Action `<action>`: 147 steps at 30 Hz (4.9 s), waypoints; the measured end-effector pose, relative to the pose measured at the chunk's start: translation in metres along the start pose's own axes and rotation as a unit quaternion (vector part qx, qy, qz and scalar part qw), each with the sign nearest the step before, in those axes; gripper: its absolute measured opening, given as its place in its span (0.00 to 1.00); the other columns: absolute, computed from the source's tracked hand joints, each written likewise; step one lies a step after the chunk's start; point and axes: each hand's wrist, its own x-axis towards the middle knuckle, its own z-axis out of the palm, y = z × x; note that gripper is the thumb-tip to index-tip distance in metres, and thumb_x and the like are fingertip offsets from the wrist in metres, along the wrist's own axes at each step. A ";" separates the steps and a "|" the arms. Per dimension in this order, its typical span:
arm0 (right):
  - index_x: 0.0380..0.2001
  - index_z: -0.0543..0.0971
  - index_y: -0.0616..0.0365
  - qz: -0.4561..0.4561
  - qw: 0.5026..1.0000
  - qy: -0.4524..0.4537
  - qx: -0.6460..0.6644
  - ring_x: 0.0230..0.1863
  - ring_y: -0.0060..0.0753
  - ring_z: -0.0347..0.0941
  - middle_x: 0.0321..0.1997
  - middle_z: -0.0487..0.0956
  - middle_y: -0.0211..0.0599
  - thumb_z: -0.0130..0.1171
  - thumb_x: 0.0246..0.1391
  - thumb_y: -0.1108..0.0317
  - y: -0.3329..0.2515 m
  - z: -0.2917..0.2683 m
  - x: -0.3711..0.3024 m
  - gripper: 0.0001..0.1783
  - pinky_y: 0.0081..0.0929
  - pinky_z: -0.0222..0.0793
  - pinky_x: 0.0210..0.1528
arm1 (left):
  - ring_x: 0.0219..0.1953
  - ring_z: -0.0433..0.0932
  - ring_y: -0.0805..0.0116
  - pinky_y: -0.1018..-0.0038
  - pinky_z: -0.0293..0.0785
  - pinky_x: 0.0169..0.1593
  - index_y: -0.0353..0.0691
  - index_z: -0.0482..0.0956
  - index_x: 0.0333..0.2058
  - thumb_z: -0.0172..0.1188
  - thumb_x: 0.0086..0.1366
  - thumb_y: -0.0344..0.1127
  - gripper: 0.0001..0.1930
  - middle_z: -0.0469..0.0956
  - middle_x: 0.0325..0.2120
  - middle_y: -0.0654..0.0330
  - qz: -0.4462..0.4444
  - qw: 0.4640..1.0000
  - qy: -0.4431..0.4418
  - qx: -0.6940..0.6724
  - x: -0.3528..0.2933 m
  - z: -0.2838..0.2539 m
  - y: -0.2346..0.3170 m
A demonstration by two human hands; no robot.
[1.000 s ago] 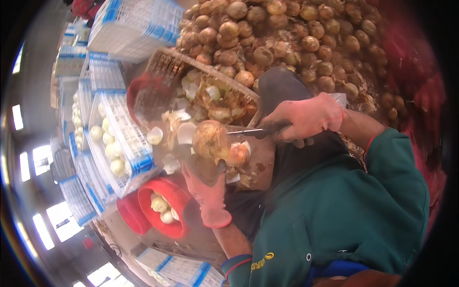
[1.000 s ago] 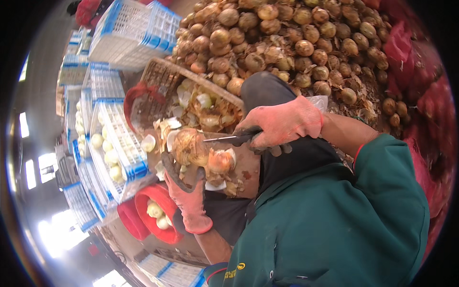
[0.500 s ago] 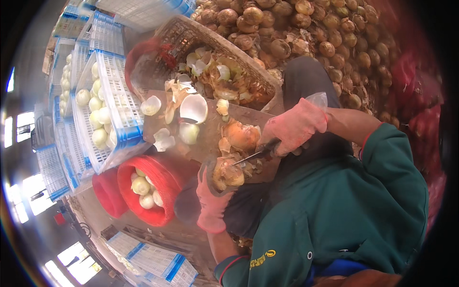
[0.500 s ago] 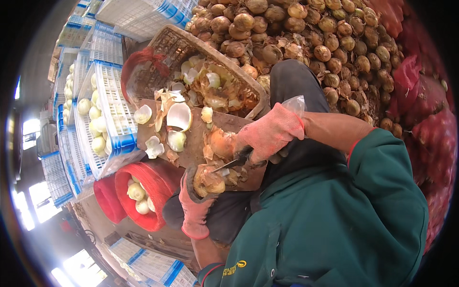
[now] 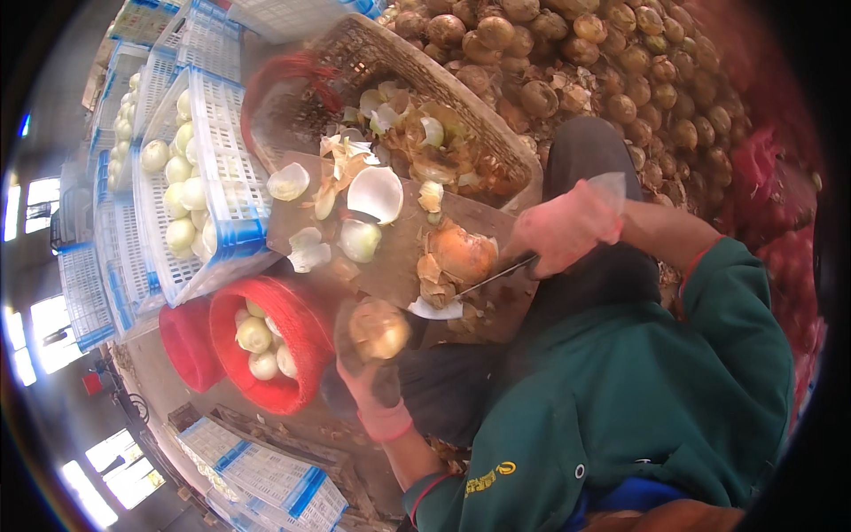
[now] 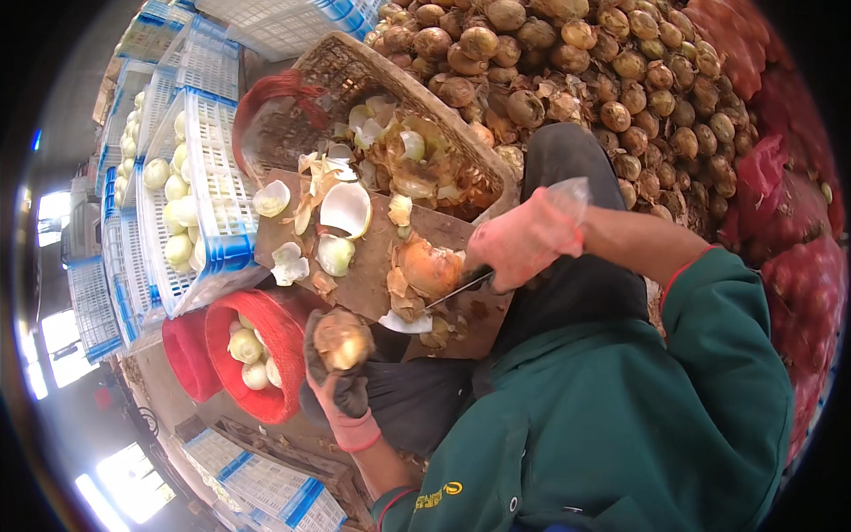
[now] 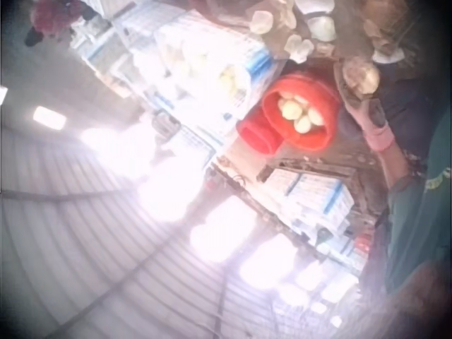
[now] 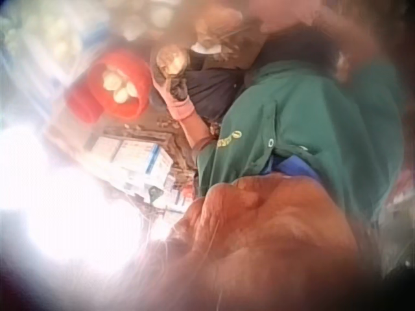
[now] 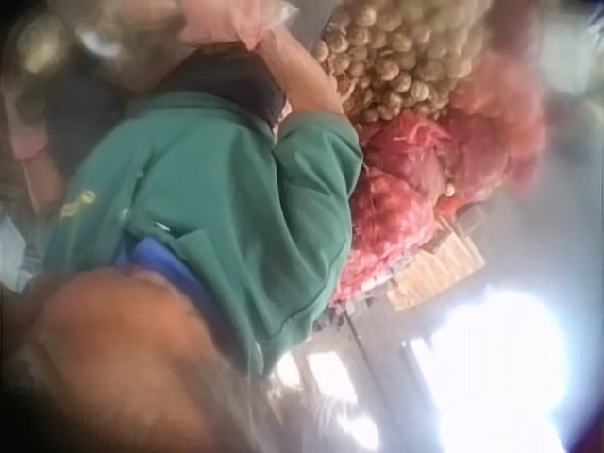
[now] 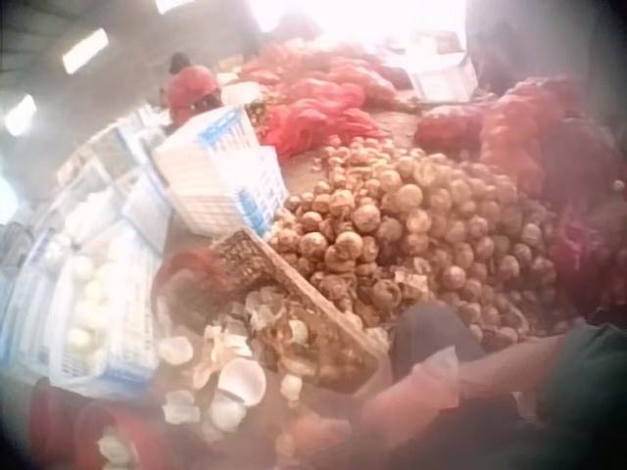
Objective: The person sits on the floor and peels onions one by one using a knife. They remove the outer skins and root ends, then place the peeled onions into a red bucket. Onion skins accumulate on a wooden board beside them.
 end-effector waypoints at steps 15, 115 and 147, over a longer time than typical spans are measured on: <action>0.41 0.79 0.51 -0.067 0.988 0.130 -0.040 0.25 0.32 0.76 0.27 0.80 0.37 0.52 0.49 0.65 -0.014 -0.064 0.136 0.15 0.30 0.72 0.29 | 0.48 0.75 0.48 0.62 0.79 0.45 0.38 0.57 0.62 0.60 0.55 0.32 0.36 0.65 0.54 0.50 -0.023 0.973 0.089 -0.211 0.010 -0.021 -0.006; 0.35 0.64 0.71 -0.128 0.973 0.192 -0.017 0.36 0.52 0.76 0.28 0.75 0.52 0.55 0.44 0.72 -0.007 0.039 0.062 0.16 0.38 0.71 0.35 | 0.54 0.69 0.44 0.61 0.68 0.56 0.33 0.51 0.62 0.75 0.41 0.38 0.53 0.63 0.55 0.41 0.060 0.816 -0.047 0.574 0.070 0.063 -0.035; 0.36 0.76 0.64 -0.117 0.945 0.301 -0.045 0.44 0.50 0.77 0.38 0.79 0.52 0.47 0.49 0.68 -0.016 0.054 0.146 0.14 0.40 0.72 0.46 | 0.57 0.66 0.44 0.60 0.65 0.59 0.31 0.55 0.61 0.75 0.40 0.38 0.51 0.66 0.54 0.41 0.049 0.890 -0.002 0.453 0.078 0.027 -0.057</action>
